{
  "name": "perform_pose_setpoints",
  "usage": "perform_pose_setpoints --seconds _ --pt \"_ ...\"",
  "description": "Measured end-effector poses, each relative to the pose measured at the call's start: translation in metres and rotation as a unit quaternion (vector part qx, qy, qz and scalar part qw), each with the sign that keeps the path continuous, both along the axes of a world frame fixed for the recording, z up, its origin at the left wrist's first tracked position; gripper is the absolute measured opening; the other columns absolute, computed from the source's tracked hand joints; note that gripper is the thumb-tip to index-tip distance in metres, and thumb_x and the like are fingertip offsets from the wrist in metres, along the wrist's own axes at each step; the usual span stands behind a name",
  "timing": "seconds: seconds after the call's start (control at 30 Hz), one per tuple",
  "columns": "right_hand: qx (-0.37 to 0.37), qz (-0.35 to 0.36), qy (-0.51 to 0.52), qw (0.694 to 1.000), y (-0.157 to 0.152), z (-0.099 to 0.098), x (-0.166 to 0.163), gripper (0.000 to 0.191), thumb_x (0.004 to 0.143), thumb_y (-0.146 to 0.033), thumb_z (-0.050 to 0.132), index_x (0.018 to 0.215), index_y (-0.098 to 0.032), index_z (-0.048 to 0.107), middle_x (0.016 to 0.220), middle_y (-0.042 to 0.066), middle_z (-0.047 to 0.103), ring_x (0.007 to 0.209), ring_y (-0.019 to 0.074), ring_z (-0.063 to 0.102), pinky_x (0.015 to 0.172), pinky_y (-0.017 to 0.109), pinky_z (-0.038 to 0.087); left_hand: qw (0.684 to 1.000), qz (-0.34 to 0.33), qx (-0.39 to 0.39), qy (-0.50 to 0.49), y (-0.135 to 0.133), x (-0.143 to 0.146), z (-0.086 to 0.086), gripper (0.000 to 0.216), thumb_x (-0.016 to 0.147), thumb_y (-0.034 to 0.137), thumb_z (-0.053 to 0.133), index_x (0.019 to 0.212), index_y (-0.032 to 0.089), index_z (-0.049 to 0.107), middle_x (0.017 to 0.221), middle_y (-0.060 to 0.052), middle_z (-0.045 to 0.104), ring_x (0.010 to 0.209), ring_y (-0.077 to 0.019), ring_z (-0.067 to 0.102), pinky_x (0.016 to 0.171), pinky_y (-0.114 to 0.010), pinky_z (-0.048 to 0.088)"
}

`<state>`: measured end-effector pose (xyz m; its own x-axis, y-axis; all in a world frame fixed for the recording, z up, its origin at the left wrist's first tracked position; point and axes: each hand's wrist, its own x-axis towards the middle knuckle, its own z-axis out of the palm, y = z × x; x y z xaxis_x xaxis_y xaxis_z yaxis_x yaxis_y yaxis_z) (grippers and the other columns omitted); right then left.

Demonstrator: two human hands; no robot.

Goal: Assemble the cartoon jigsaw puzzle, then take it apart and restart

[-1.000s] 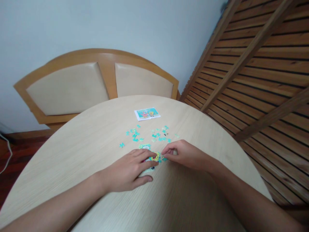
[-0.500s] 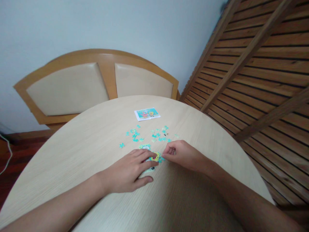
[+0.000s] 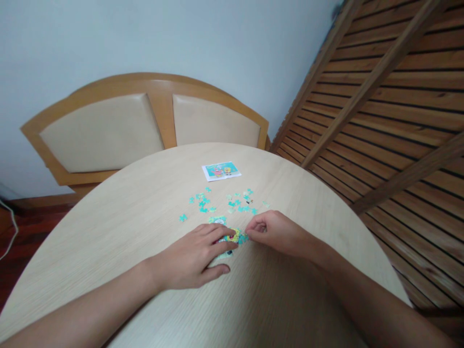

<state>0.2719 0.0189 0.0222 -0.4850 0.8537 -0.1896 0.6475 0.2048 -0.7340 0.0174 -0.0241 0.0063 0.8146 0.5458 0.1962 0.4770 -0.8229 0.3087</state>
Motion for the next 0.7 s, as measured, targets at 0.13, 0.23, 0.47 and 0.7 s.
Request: perform_pose_setpoints --seconds 0.13,0.23,0.47,0.7 --pt "0.004 -0.005 0.000 1.000 0.001 -0.002 0.002 0.017 0.083 -0.028 0.064 0.087 -0.017 0.076 0.078 0.004 0.077 0.072 0.0179 0.069 0.060 0.025 0.047 1.000 0.000 -0.001 0.004 0.000 0.000 0.000 0.041 0.099 0.038 0.059 0.136 0.022 0.055 0.141 -0.014 0.056 0.131 -0.0324 0.052 0.111 -0.051 0.042" --pt "0.035 0.015 -0.007 0.999 0.000 0.000 0.001 0.017 0.081 -0.027 0.066 0.091 -0.018 0.077 0.079 0.003 0.076 0.072 0.0170 0.067 0.063 0.025 0.048 1.000 -0.002 -0.003 0.004 0.000 0.000 0.000 0.042 0.099 0.039 0.058 0.137 0.022 0.054 0.141 -0.014 0.056 0.131 -0.0324 0.052 0.110 -0.051 0.042" --pt "0.101 0.052 -0.068 0.991 -0.004 0.010 -0.002 0.011 0.079 -0.024 0.070 0.085 -0.020 0.078 0.079 0.003 0.075 0.072 0.0168 0.065 0.064 0.025 0.044 1.000 -0.004 -0.001 -0.002 0.000 0.000 0.001 0.040 0.099 0.038 0.058 0.136 0.022 0.055 0.140 -0.014 0.056 0.130 -0.0321 0.052 0.110 -0.051 0.042" --pt "0.105 0.047 -0.070 0.991 -0.005 0.007 -0.001 0.009 0.079 -0.024 0.070 0.083 -0.020 0.077 0.075 0.001 0.074 0.068 0.0156 0.065 0.062 0.024 0.043 1.000 0.001 -0.003 0.012 0.000 0.000 0.002 0.041 0.098 0.037 0.060 0.137 0.022 0.055 0.141 -0.013 0.055 0.130 -0.0322 0.052 0.111 -0.051 0.042"
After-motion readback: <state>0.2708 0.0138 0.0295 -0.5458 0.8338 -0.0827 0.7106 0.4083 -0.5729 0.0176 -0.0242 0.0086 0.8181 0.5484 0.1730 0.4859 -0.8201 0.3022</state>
